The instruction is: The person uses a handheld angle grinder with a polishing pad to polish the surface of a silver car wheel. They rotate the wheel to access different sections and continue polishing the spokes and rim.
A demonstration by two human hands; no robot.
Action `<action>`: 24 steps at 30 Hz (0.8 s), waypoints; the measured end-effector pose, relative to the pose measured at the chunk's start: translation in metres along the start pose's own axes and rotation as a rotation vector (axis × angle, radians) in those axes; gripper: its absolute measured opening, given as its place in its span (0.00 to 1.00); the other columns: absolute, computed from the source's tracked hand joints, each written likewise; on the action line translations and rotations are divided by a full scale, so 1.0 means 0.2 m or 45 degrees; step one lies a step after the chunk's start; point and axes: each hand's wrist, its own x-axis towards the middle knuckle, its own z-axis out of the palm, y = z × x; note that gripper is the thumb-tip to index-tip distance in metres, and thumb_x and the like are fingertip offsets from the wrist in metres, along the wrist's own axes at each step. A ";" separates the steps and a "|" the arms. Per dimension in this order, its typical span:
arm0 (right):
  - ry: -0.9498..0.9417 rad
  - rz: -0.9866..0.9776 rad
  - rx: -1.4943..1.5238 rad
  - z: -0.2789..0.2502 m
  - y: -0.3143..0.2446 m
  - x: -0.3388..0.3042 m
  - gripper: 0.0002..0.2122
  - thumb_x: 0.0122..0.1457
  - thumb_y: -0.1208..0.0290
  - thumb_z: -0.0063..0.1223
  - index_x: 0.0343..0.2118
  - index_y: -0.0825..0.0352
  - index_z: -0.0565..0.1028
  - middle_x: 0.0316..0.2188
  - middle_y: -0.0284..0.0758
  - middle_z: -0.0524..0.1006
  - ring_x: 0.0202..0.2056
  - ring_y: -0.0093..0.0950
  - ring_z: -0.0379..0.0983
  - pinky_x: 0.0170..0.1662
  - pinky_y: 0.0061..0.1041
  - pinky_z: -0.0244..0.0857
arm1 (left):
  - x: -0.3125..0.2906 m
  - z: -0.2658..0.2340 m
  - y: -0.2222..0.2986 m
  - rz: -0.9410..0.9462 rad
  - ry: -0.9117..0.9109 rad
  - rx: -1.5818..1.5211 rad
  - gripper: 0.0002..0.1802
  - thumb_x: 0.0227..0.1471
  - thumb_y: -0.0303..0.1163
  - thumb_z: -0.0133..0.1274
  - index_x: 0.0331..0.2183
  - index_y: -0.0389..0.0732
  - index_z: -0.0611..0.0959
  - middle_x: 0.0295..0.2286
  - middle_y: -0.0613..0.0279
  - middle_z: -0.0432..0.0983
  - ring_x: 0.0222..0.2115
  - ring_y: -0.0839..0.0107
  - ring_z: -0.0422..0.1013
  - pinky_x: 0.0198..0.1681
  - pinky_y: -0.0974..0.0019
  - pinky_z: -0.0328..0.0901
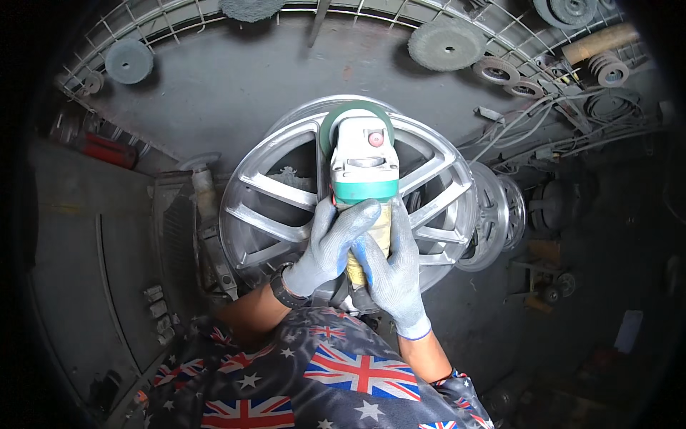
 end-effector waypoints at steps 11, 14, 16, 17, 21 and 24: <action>-0.021 -0.105 -0.166 0.04 0.01 0.01 0.30 0.62 0.70 0.55 0.64 0.75 0.58 0.53 0.44 0.72 0.52 0.28 0.69 0.56 0.28 0.63 | -0.06 -0.02 -0.02 -0.041 0.060 -0.079 0.22 0.60 0.24 0.53 0.55 0.34 0.74 0.50 0.54 0.67 0.53 0.62 0.68 0.54 0.61 0.68; -0.010 -0.011 -0.016 0.00 -0.01 0.01 0.29 0.63 0.67 0.54 0.63 0.75 0.59 0.52 0.43 0.72 0.51 0.28 0.70 0.55 0.28 0.64 | -0.01 -0.01 -0.05 0.419 0.028 0.729 0.21 0.59 0.27 0.56 0.54 0.37 0.77 0.50 0.54 0.66 0.51 0.63 0.69 0.51 0.62 0.69; 0.080 -0.083 -0.104 -0.01 0.00 0.00 0.30 0.64 0.66 0.54 0.64 0.75 0.58 0.52 0.43 0.72 0.50 0.28 0.70 0.55 0.28 0.64 | 0.04 0.02 0.01 0.115 0.023 0.310 0.18 0.59 0.27 0.56 0.51 0.38 0.80 0.48 0.54 0.69 0.46 0.66 0.72 0.48 0.64 0.69; 0.072 -0.057 -0.059 -0.01 0.00 0.00 0.29 0.64 0.66 0.54 0.64 0.75 0.58 0.52 0.43 0.72 0.51 0.28 0.70 0.55 0.28 0.63 | 0.06 0.02 0.04 -0.049 0.004 0.126 0.17 0.59 0.26 0.56 0.50 0.38 0.80 0.47 0.54 0.69 0.45 0.67 0.72 0.48 0.64 0.69; 0.019 -0.077 -0.112 0.04 -0.02 0.00 0.29 0.64 0.68 0.54 0.64 0.74 0.59 0.52 0.42 0.72 0.52 0.28 0.69 0.56 0.28 0.62 | -0.02 0.00 -0.02 -0.271 0.087 -0.231 0.20 0.61 0.29 0.54 0.53 0.37 0.73 0.48 0.56 0.72 0.48 0.71 0.72 0.49 0.64 0.70; -0.048 -0.046 -0.167 0.02 -0.05 0.01 0.29 0.64 0.69 0.53 0.64 0.74 0.58 0.52 0.43 0.72 0.52 0.28 0.70 0.56 0.27 0.63 | -0.02 0.02 0.00 -0.123 0.181 -0.327 0.18 0.61 0.26 0.53 0.53 0.40 0.76 0.49 0.54 0.70 0.47 0.66 0.72 0.48 0.62 0.71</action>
